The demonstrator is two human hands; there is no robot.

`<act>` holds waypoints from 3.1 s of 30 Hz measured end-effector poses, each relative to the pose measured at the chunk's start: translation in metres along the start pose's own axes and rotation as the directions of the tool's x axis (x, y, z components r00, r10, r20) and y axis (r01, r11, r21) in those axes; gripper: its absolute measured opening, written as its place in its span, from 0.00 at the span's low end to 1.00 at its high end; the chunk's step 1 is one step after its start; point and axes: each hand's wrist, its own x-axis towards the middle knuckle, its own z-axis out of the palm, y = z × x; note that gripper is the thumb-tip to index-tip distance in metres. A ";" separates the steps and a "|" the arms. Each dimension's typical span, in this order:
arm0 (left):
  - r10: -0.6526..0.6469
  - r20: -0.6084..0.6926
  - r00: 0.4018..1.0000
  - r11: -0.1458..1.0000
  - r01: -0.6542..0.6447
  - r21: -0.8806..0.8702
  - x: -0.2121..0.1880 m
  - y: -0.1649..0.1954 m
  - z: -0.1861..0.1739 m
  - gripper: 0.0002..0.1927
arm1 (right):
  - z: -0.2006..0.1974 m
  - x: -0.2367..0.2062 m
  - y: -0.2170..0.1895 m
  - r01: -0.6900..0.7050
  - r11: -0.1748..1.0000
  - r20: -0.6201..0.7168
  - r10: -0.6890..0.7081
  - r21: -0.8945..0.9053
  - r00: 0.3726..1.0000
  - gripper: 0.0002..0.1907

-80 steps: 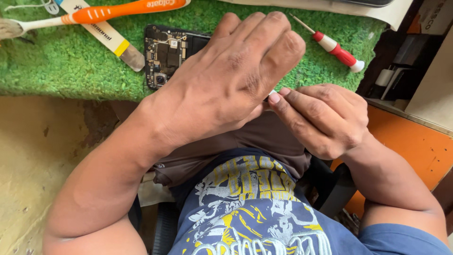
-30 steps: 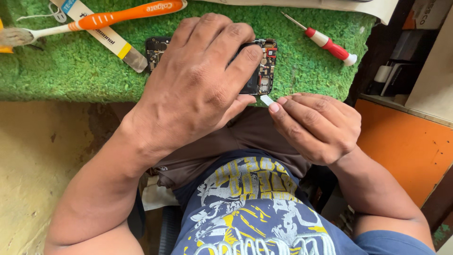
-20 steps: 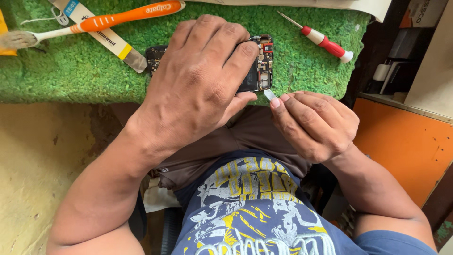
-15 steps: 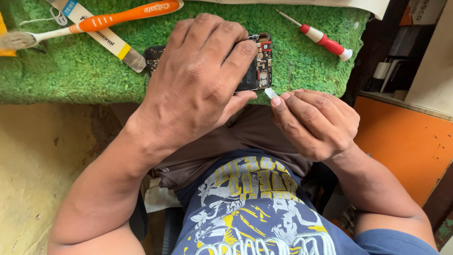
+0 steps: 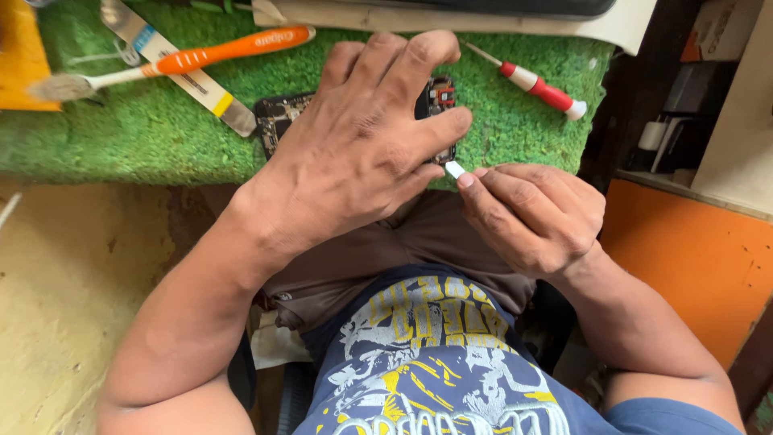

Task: The person cleans a disassembled phone frame with a toothbrush, then works on the exposed phone body on the bench, using a small red screwdriver to unscrew and pry at internal components while holding the device steady. They lift and reposition the phone and manipulate the battery area by hand.

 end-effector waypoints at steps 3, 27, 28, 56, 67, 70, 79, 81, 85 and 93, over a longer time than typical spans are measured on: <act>0.001 0.053 0.999 1.000 0.000 -0.012 0.004 -0.003 -0.002 0.21 | -0.001 0.004 0.000 -0.016 0.999 -0.019 0.017 0.031 1.000 0.12; -0.052 0.163 0.985 0.993 0.068 -0.095 0.031 0.002 -0.008 0.24 | 0.001 0.006 0.014 -0.048 0.969 -0.059 0.064 0.241 0.996 0.14; -0.051 0.167 0.985 0.993 0.067 -0.093 0.031 0.002 -0.007 0.24 | 0.001 0.006 0.014 -0.048 0.969 -0.058 0.064 0.244 0.996 0.14; -0.042 0.187 0.981 0.999 0.036 0.035 0.035 0.005 0.009 0.33 | -0.001 0.008 0.013 -0.108 0.961 -0.003 0.112 0.256 0.994 0.17; -0.035 0.148 0.988 0.996 0.046 -0.078 0.028 0.001 0.006 0.30 | 0.000 0.009 0.012 -0.260 0.917 -0.023 0.280 0.301 0.960 0.14; -0.016 0.099 0.995 0.993 0.027 -0.113 0.023 -0.001 0.005 0.26 | 0.000 0.007 0.011 -0.375 0.862 -0.025 0.407 0.340 0.913 0.13; 0.016 0.039 0.999 0.996 -0.012 -0.088 0.012 -0.005 0.007 0.23 | 0.002 0.002 0.015 -0.437 0.771 -0.013 0.499 0.464 0.867 0.15; 0.017 0.028 0.999 0.996 -0.015 -0.087 0.012 -0.006 0.008 0.23 | 0.003 0.002 0.016 -0.421 0.778 -0.031 0.490 0.466 0.871 0.15; 0.027 0.004 1.000 0.996 -0.027 -0.083 0.014 -0.005 0.006 0.23 | 0.003 0.002 0.017 -0.466 0.765 -0.011 0.525 0.445 0.851 0.15; 0.056 -0.031 0.998 0.991 -0.059 -0.122 0.008 -0.007 -0.001 0.21 | 0.001 0.005 0.019 -0.450 0.833 -0.060 0.493 0.321 0.868 0.13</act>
